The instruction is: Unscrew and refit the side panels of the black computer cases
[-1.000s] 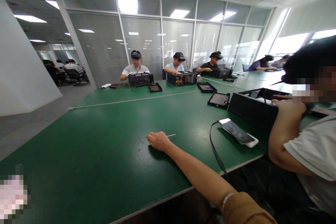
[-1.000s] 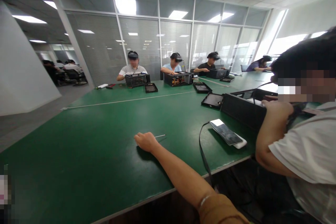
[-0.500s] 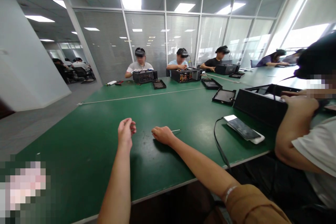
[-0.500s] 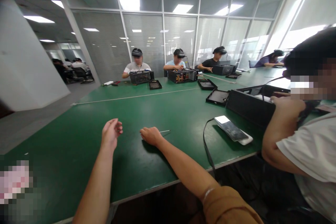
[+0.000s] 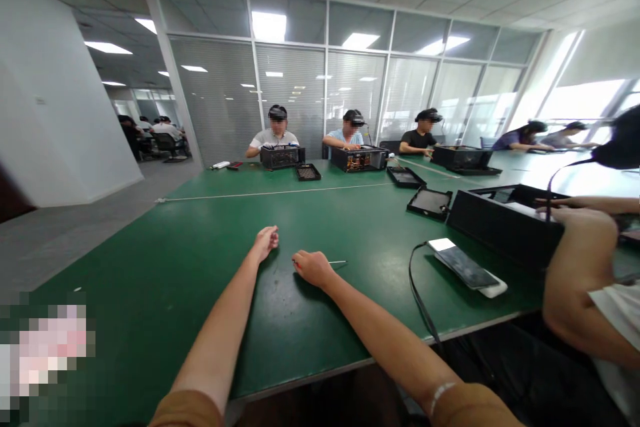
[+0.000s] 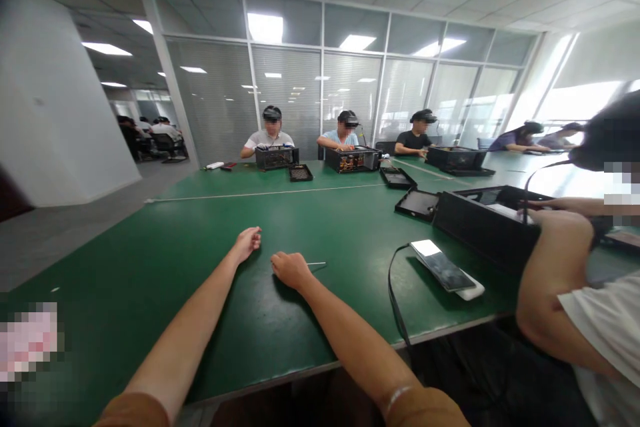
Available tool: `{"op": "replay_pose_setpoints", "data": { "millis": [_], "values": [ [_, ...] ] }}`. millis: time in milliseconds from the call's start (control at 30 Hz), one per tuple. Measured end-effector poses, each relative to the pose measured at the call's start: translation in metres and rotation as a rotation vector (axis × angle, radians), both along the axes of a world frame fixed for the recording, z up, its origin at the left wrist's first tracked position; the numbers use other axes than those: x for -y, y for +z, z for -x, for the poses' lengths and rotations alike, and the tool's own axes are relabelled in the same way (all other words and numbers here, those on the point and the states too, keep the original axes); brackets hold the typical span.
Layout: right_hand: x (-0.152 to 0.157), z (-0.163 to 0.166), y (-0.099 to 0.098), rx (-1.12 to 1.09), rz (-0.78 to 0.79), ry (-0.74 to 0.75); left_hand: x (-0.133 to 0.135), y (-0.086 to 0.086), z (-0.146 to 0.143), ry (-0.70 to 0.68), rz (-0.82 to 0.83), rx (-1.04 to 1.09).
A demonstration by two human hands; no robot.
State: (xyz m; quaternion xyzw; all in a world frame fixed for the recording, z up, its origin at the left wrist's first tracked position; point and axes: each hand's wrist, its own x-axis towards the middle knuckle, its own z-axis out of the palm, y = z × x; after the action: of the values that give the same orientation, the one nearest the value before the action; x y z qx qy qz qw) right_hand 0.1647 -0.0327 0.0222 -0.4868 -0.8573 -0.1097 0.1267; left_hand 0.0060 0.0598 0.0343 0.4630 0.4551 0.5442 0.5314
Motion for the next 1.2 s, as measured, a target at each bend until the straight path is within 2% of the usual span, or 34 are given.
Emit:
{"op": "replay_pose_setpoints", "data": {
  "millis": [100, 167, 233, 333, 433, 567, 767, 933, 1200],
  "values": [
    [-0.006, -0.005, -0.001, -0.008, -0.021, -0.006, 0.023, -0.013, -0.007, -0.137, -0.033, -0.046],
    [-0.012, -0.006, 0.001, -0.016, -0.013, -0.019, 0.041, -0.025, -0.011, -0.26, -0.084, -0.145],
    [-0.018, -0.005, 0.003, -0.015, 0.007, -0.014, 0.053, -0.035, -0.013, -0.317, -0.162, -0.259],
    [-0.024, -0.003, 0.006, 0.005, 0.036, 0.024, 0.059, -0.039, -0.01, -0.246, -0.226, -0.355],
    [-0.026, -0.002, 0.005, 0.022, 0.036, 0.053, 0.054, -0.037, -0.006, -0.23, -0.194, -0.385],
    [-0.026, -0.002, 0.0, 0.02, 0.001, 0.083, 0.048, -0.036, -0.003, -0.242, -0.182, -0.363],
    [-0.025, 0.0, -0.001, -0.008, -0.008, 0.065, 0.043, -0.037, -0.002, -0.191, -0.213, -0.269],
    [-0.024, -0.001, -0.002, -0.032, -0.023, 0.043, 0.042, -0.039, -0.001, -0.128, -0.232, -0.295],
    [-0.027, -0.004, -0.003, 0.009, -0.003, 0.073, 0.047, -0.035, -0.005, -0.157, -0.207, -0.372]
  ]
}}
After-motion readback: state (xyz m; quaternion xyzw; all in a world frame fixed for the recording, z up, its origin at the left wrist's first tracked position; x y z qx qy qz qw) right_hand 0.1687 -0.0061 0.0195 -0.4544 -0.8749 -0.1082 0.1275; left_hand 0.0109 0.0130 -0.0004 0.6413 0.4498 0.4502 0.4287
